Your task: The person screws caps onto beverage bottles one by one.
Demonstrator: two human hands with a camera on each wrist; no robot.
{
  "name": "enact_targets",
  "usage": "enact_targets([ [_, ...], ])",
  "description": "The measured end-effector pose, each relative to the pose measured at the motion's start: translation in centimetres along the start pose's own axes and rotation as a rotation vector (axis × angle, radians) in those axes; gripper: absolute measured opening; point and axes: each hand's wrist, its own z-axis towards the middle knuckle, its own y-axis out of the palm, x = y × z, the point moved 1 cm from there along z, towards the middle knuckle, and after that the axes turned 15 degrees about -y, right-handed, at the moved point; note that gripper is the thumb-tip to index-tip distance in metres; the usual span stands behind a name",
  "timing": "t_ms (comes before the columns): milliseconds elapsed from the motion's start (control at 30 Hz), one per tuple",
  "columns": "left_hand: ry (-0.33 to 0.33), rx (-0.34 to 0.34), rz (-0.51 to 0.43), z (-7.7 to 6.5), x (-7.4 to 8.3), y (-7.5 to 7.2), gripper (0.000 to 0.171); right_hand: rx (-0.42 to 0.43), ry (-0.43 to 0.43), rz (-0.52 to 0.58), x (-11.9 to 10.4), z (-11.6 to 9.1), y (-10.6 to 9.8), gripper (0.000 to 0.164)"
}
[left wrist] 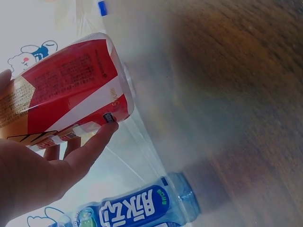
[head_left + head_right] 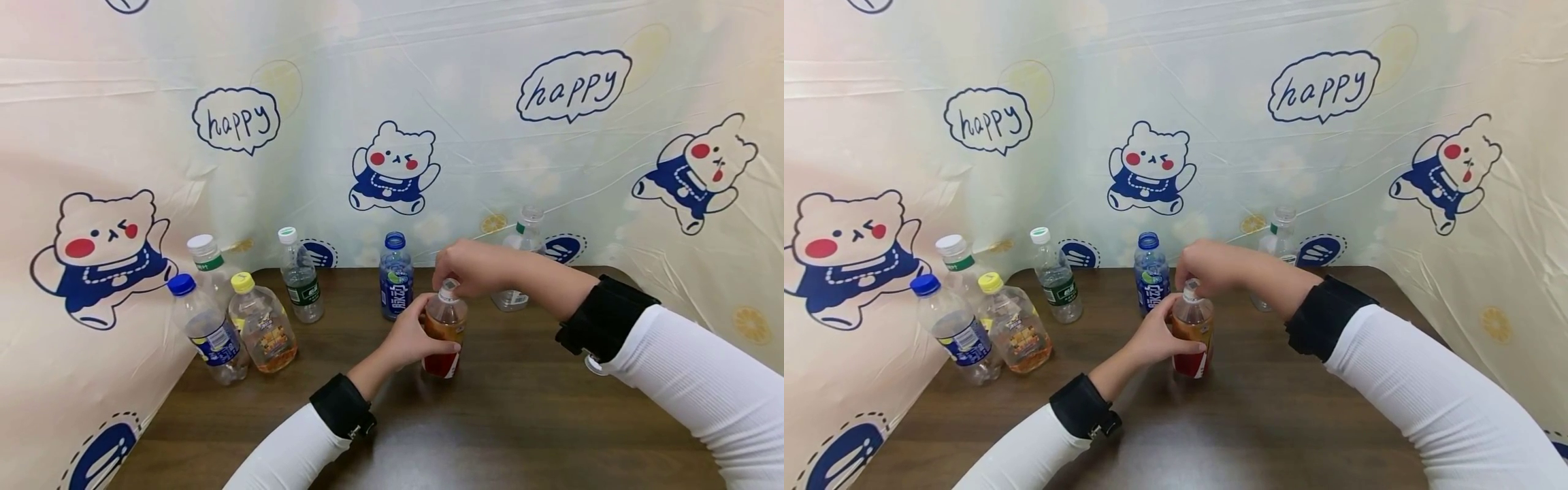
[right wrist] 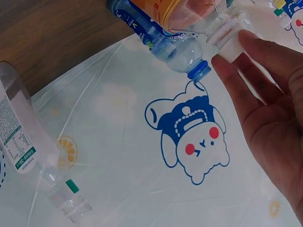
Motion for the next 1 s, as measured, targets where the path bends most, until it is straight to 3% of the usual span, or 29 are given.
enact_targets([
  [300, 0.003, -0.03, -0.004, 0.0, 0.1, -0.2, 0.079, 0.034, -0.009, 0.015, 0.0, -0.2, 0.1, 0.024],
  [767, 0.006, 0.011, 0.047, 0.0, 0.5, -0.2, 0.078, 0.068, 0.07, -0.1, 0.2, -0.3, 0.7, 0.006],
  [1000, 0.006, 0.014, 0.078, -0.3, 0.6, -0.2, 0.083, 0.047, 0.151, -0.152, 0.3, -0.3, 1.3, 0.017],
])
